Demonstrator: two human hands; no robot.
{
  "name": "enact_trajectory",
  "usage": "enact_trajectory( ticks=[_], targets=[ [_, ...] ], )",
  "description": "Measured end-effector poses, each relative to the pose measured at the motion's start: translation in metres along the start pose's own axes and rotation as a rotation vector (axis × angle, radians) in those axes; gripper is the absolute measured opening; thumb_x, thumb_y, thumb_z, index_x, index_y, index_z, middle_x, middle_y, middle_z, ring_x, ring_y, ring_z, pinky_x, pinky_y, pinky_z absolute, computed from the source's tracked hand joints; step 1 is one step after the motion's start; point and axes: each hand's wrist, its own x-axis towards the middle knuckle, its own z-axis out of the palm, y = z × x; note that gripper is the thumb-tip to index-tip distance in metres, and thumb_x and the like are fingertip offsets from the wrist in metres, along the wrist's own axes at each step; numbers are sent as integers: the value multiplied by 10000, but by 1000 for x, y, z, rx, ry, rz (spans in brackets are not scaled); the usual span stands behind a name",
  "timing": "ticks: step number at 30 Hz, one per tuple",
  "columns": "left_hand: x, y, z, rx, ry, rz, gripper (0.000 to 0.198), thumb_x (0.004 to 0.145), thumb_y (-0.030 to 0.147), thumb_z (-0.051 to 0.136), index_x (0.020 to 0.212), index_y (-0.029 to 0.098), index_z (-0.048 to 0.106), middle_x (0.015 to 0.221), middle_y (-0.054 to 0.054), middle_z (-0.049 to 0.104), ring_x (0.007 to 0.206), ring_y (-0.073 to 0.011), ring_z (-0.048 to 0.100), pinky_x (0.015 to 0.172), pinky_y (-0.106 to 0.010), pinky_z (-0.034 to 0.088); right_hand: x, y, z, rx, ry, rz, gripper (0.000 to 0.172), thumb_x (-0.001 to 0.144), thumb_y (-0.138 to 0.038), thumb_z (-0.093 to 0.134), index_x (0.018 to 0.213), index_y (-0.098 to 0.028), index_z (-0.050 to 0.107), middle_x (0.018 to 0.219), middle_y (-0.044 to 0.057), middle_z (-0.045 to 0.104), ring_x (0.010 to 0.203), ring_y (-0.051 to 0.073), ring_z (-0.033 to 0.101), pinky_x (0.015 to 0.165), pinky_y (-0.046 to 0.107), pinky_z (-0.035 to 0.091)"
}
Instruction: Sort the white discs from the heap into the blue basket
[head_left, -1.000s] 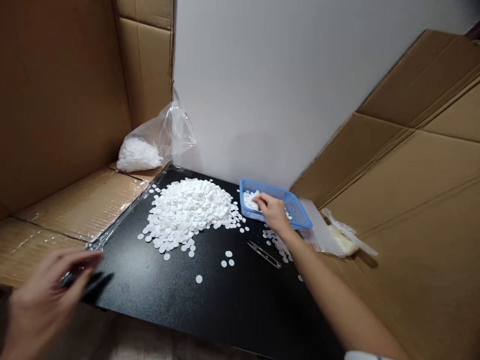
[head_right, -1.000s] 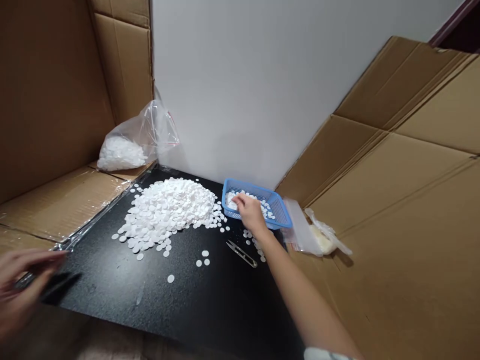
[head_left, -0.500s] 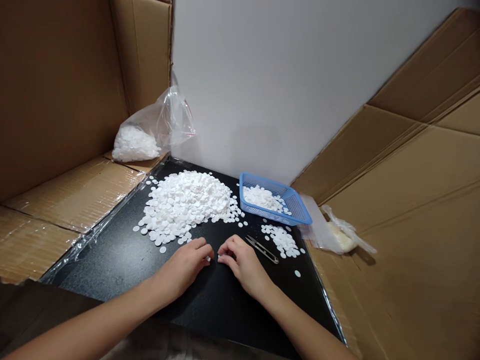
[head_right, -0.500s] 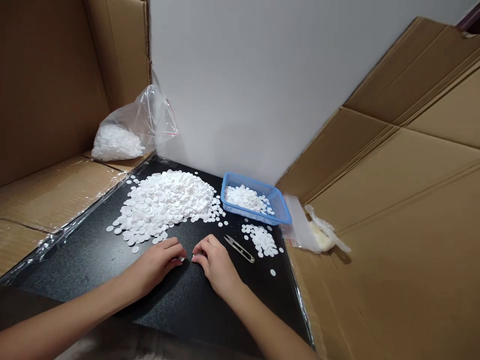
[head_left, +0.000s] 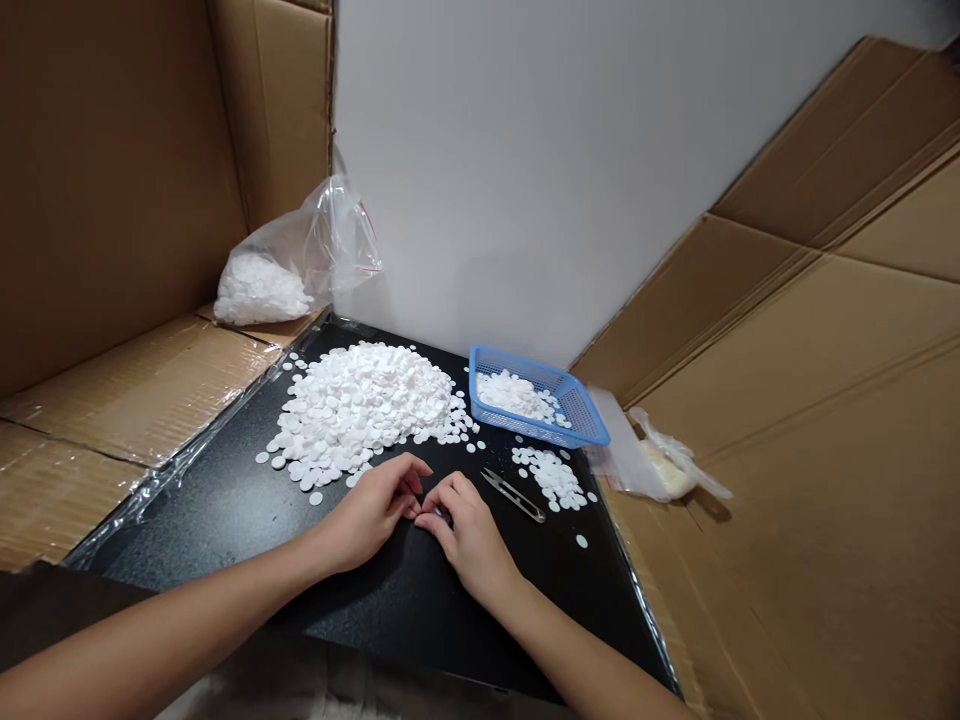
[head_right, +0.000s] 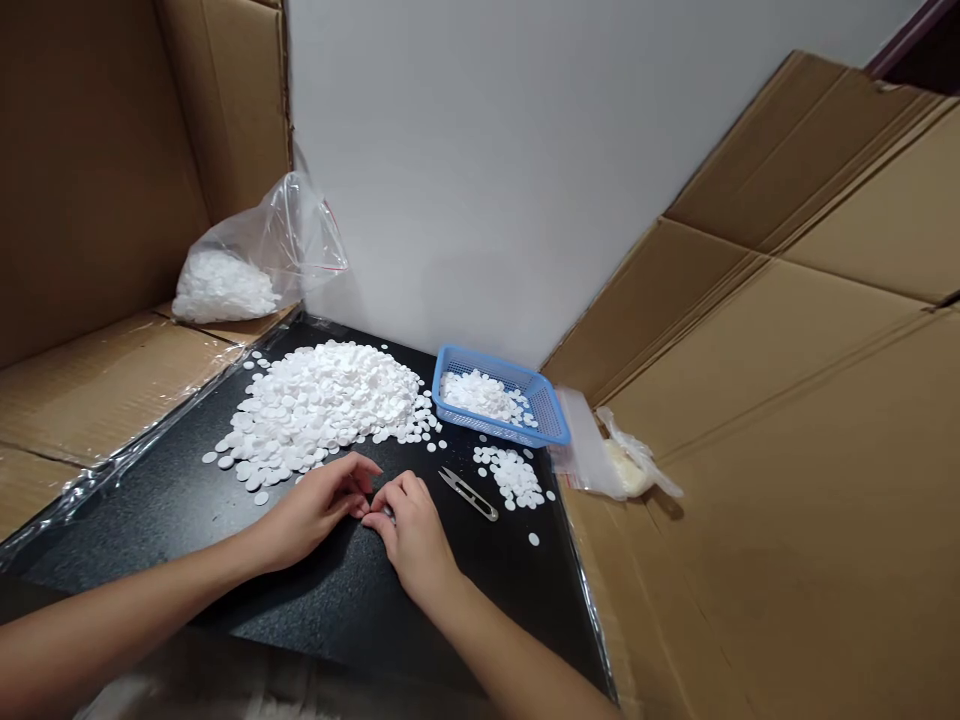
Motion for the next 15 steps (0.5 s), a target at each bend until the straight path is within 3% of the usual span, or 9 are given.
enact_trajectory(
  ticks=[4, 8, 11, 15],
  targets=[
    [-6, -6, -2, 131, 21, 56, 295, 937, 101, 412, 1154, 194, 588, 1129, -96, 703, 1033, -222, 678, 909, -394, 556, -3, 4, -9, 13, -16, -54, 173, 881, -59, 582, 793, -207, 572, 851, 23, 578, 826, 197, 575, 744, 307, 478],
    [-11, -13, 3, 257, -120, 165, 408, 948, 208, 531, 1356, 194, 534, 1455, -127, 562, 1378, -274, 488, 1150, -486, 389, -9, 12, -16, 15, -7, -133, 165, 909, -84, 524, 887, -211, 627, 914, 51, 616, 863, 208, 599, 783, 329, 499],
    [-10, -13, 5, 326, -206, 214, 525, 945, 321, 589, 1430, 149, 486, 1550, -173, 429, 1454, -306, 372, 1213, -506, 276, -14, 16, -17, 16, 15, -162, 191, 924, -101, 509, 919, -222, 657, 954, 65, 637, 900, 214, 614, 816, 347, 511],
    [-17, 4, -2, 475, -356, 262, 644, 964, 374, 559, 1505, 72, 382, 1583, -219, 316, 1484, -322, 285, 1224, -489, 252, -20, 20, -21, 34, 14, -153, 183, 904, -85, 535, 856, -226, 641, 935, 55, 637, 891, 208, 623, 801, 336, 517]
  ],
)
